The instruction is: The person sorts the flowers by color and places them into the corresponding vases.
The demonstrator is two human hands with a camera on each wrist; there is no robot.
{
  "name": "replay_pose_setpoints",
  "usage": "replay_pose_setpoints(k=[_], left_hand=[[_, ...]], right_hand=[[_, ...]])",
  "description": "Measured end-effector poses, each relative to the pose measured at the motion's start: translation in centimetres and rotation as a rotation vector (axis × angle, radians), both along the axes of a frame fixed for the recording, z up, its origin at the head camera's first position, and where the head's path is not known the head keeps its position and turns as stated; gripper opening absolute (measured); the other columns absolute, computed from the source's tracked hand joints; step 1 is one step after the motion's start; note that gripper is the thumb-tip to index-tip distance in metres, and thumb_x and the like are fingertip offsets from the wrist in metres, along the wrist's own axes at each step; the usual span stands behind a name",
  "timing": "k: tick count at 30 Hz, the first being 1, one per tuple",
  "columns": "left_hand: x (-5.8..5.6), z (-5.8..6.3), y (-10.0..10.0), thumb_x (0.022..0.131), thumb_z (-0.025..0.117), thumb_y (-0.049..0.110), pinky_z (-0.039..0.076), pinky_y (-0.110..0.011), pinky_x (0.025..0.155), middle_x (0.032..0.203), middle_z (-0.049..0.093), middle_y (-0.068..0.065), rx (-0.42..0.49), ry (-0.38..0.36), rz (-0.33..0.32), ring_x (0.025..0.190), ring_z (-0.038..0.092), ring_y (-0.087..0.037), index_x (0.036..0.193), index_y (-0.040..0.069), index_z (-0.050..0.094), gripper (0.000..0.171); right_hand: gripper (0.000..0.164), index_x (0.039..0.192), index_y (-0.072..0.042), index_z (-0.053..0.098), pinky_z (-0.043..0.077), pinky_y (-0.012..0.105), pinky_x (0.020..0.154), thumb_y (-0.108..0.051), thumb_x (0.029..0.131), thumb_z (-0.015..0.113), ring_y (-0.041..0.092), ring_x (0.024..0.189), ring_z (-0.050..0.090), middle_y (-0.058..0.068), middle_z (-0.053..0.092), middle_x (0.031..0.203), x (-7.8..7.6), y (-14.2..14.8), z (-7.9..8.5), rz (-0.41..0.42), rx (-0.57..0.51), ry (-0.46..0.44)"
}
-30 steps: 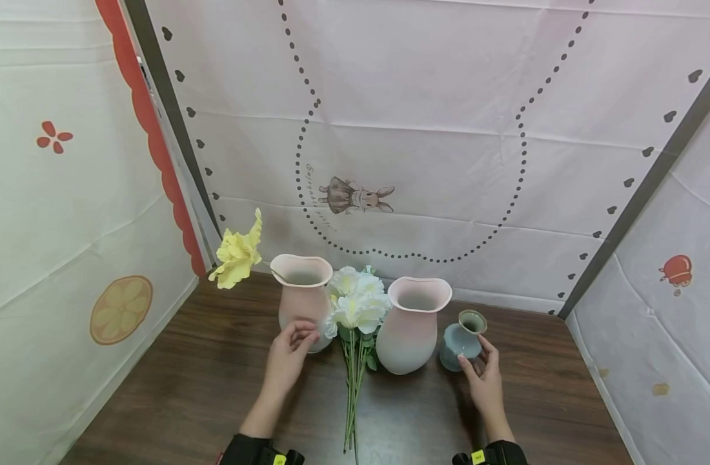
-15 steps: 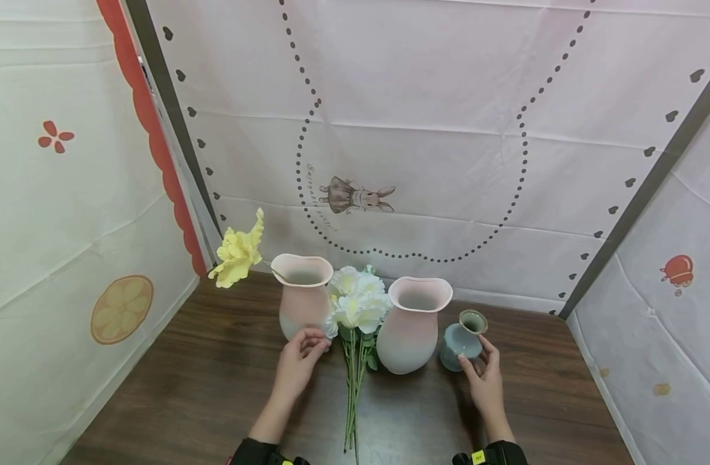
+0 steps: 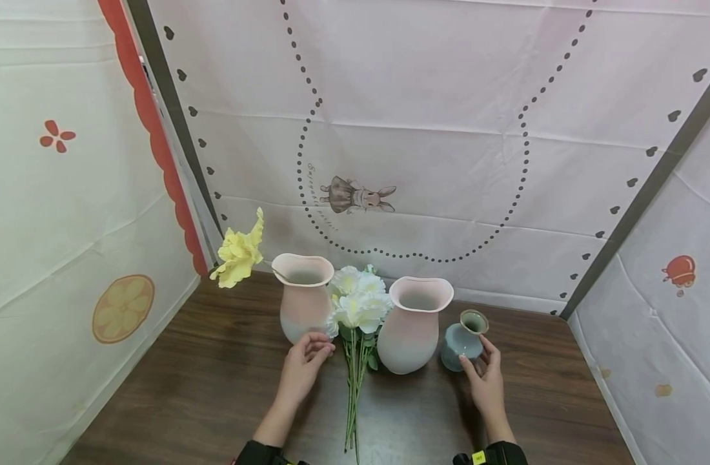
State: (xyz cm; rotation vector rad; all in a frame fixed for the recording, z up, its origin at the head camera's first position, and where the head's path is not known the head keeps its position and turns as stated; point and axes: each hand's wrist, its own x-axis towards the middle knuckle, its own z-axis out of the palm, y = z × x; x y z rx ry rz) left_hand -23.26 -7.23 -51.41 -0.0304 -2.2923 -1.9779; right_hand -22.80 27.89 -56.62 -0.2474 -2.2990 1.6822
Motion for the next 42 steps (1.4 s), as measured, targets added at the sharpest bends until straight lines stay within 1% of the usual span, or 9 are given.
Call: replay_pose_setpoints(k=[8,13,17,24,28,36,42], left_hand=[[0.02,-0.29,0.08,0.096,0.061,0.002,0.054,-0.017,0.08,0.103,0.072,-0.023,0.001,-0.009,-0.016,0.094,0.071,-0.025,0.112,-0.006,0.062,0.018],[0.05,-0.33,0.07,0.097,0.061,0.003,0.054,-0.017,0.08,0.103,0.072,-0.022,0.001,-0.016,-0.021,0.092,0.071,-0.021,0.113,-0.005,0.061,0.018],[0.05,-0.4,0.04,0.097,0.061,0.003,0.054,-0.017,0.08,0.104,0.072,-0.022,-0.001,-0.019,-0.019,0.091,0.07,-0.018,0.113,-0.005,0.061,0.018],[0.08,-0.49,0.04,0.096,0.062,0.003,0.054,-0.017,0.08,0.104,0.072,-0.022,0.0,-0.021,-0.015,0.092,0.071,-0.021,0.112,-0.005,0.062,0.018],[0.12,-0.59,0.0,0.097,0.061,0.004,0.054,-0.017,0.079,0.103,0.072,-0.022,-0.003,-0.019,-0.015,0.091,0.071,-0.019,0.111,-0.005,0.062,0.017],[0.22,-0.78,0.03,0.096,0.061,0.003,0.054,-0.017,0.078,0.101,0.072,-0.021,-0.008,-0.012,-0.001,0.091,0.071,-0.022,0.11,-0.004,0.063,0.015],[0.19,-0.91,0.04,0.096,0.061,0.002,0.054,-0.017,0.078,0.1,0.072,-0.02,-0.008,-0.015,0.008,0.09,0.071,-0.021,0.108,-0.004,0.063,0.014]], right_hand=[[0.068,0.154,-0.006,0.023,0.032,0.057,0.116,-0.015,0.099,0.062,0.047,0.144,0.031,0.024,0.027,0.157,0.01,-0.01,-0.05,-0.001,-0.004,0.002],[0.068,0.155,-0.006,0.023,0.032,0.057,0.116,-0.015,0.099,0.061,0.047,0.145,0.031,0.024,0.027,0.158,0.02,0.02,-0.07,-0.002,-0.008,0.001],[0.068,0.155,-0.006,0.023,0.032,0.057,0.116,-0.015,0.099,0.062,0.047,0.145,0.03,0.024,0.026,0.158,0.0,0.03,-0.09,-0.004,-0.013,0.001],[0.068,0.155,-0.006,0.023,0.032,0.057,0.116,-0.014,0.099,0.062,0.048,0.145,0.03,0.024,0.026,0.158,-0.05,0.06,-0.18,0.0,-0.021,0.001],[0.069,0.155,-0.006,0.023,0.031,0.056,0.117,-0.014,0.099,0.062,0.047,0.145,0.03,0.023,0.026,0.158,-0.07,0.08,-0.2,0.001,-0.025,-0.004],[0.069,0.155,-0.007,0.022,0.031,0.057,0.117,-0.013,0.099,0.062,0.047,0.145,0.03,0.023,0.026,0.158,-0.12,0.12,-0.37,-0.002,-0.027,-0.001],[0.068,0.154,-0.006,0.022,0.032,0.056,0.116,-0.014,0.099,0.062,0.046,0.145,0.032,0.023,0.027,0.158,-0.06,0.08,-0.29,-0.004,-0.031,0.004]])
